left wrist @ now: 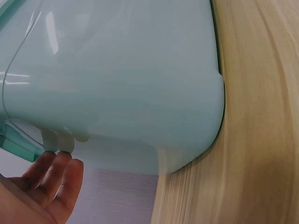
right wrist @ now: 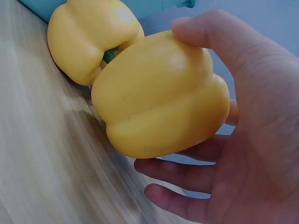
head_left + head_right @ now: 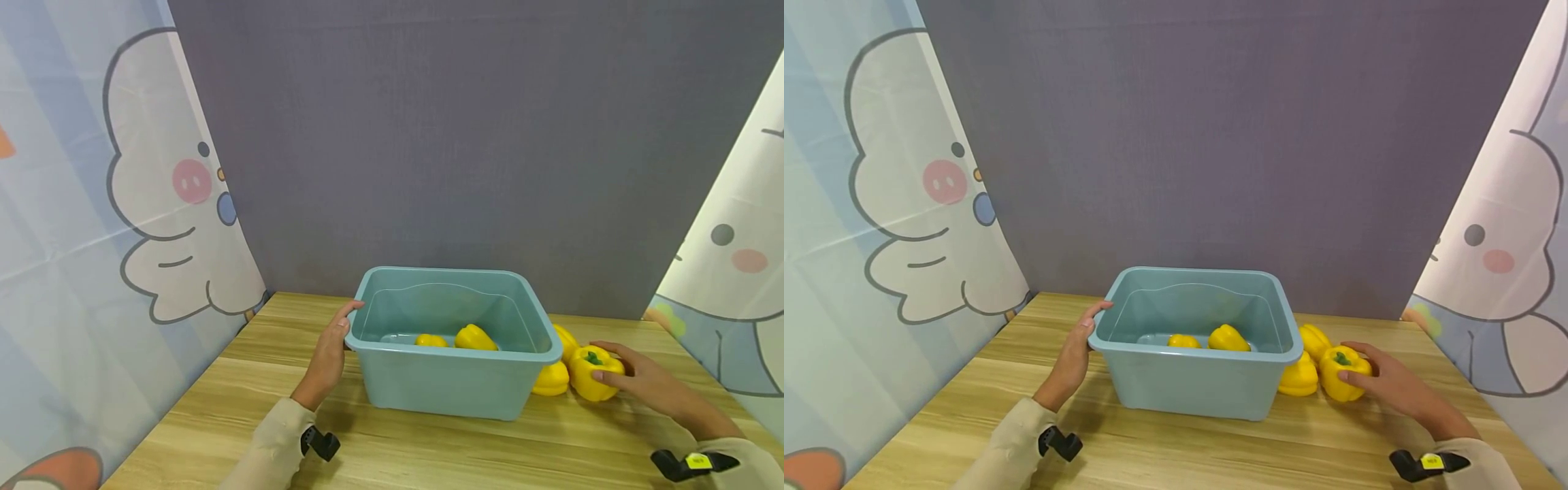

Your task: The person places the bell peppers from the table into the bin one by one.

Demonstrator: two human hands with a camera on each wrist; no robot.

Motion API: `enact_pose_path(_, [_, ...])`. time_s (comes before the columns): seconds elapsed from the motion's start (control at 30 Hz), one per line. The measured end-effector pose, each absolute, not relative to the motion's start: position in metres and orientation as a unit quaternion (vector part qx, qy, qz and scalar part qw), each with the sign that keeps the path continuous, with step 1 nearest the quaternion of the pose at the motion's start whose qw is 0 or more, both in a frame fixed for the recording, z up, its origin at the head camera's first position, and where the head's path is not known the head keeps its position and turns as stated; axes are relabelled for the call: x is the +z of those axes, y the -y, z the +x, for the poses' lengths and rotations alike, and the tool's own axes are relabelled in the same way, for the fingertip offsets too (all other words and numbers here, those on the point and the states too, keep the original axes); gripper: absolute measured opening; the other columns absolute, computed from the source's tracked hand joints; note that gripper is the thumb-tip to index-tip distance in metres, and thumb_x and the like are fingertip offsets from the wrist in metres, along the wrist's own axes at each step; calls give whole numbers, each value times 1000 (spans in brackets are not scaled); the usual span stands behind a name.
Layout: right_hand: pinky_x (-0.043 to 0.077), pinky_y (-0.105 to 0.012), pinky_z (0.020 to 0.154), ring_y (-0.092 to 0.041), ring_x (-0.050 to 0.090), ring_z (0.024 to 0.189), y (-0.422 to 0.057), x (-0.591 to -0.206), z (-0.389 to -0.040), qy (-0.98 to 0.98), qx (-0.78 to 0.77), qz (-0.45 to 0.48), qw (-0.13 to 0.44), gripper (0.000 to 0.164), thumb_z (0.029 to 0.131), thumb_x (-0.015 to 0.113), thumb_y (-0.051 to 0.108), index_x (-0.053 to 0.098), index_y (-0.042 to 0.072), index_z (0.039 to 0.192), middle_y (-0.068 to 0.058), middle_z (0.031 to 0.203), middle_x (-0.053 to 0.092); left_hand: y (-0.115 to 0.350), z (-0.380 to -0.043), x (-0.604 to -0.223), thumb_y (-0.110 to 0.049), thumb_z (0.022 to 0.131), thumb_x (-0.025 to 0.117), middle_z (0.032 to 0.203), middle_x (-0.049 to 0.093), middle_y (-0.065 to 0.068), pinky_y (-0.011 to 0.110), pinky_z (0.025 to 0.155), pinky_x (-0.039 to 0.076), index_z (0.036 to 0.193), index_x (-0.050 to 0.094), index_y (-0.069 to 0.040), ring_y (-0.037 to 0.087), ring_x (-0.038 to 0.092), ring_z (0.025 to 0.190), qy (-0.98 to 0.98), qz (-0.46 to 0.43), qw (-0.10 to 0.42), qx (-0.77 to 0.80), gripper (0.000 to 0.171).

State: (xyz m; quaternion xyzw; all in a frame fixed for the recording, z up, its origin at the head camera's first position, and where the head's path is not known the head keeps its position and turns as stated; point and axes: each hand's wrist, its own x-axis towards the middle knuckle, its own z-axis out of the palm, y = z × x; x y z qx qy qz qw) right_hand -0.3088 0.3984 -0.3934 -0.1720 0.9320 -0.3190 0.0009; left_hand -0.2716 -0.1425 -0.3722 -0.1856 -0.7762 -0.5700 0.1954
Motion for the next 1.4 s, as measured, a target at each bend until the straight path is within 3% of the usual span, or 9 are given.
enact_pose_path(0.1, [51, -32, 74, -35, 56, 108, -398, -392, -308, -931, -324, -169, 4, 67, 101, 60, 32, 35, -9, 148, -36, 133, 50, 145, -276, -378, -24, 111, 20, 97, 59, 13, 35, 76, 49, 148, 47, -8, 23, 56, 89, 770, -192, 198, -575, 48])
enact_pose_path(0.23, [51, -27, 73, -29, 57, 106, -398, -393, -308, -930, -325, -172, -10, 65, 101, 60, 30, 36, -9, 147, -34, 133, 51, 146, -278, -381, -33, 111, 22, 98, 58, 14, 34, 76, 49, 147, 47, -11, 26, 56, 90, 759, -210, 201, -582, 50])
enact_pose_path(0.43, [49, -24, 74, -17, 56, 102, -400, -393, -311, -931, -317, -175, -37, 62, 100, 61, 30, 39, -7, 146, -32, 133, 51, 146, -278, -381, -35, 110, 22, 105, 58, 12, 34, 76, 49, 148, 46, -8, 41, 55, 93, 753, -222, 205, -584, 52])
enact_pose_path(0.6, [49, -22, 73, -19, 56, 103, -401, -390, -311, -932, -318, -171, -39, 63, 101, 59, 30, 37, -8, 146, -34, 134, 50, 145, -278, -380, -36, 110, 22, 106, 58, 12, 35, 76, 49, 148, 46, -9, 43, 54, 94, 753, -215, 202, -588, 52])
enact_pose_path(0.83, [48, -21, 73, 8, 48, 95, -401, -387, -310, -926, -330, -177, -56, 61, 101, 60, 27, 38, -10, 145, -34, 133, 50, 145, -276, -379, -35, 110, 22, 102, 58, 11, 35, 77, 49, 148, 46, -10, 35, 56, 93, 755, -213, 203, -586, 51])
enact_pose_path(1.0, [46, -19, 73, 9, 45, 97, -400, -383, -309, -929, -322, -171, -63, 62, 101, 60, 30, 39, -8, 145, -34, 134, 49, 144, -276, -378, -35, 110, 22, 98, 58, 11, 34, 76, 49, 147, 47, -9, 26, 57, 90, 754, -214, 203, -586, 51])
enact_pose_path(1.27, [47, -20, 73, 5, 49, 97, -397, -378, -305, -923, -344, -165, -54, 58, 104, 55, 29, 39, -9, 145, -31, 133, 51, 146, -277, -381, -33, 111, 22, 111, 58, 13, 36, 80, 49, 147, 46, -11, 32, 56, 97, 763, -211, 200, -578, 49])
enact_pose_path(1.4, [49, -21, 74, 6, 50, 95, -395, -373, -303, -916, -362, -166, -46, 57, 105, 53, 28, 37, -10, 144, -30, 132, 51, 146, -277, -380, -32, 111, 22, 111, 57, 15, 36, 79, 48, 147, 47, -11, 41, 54, 98, 761, -211, 199, -580, 49])
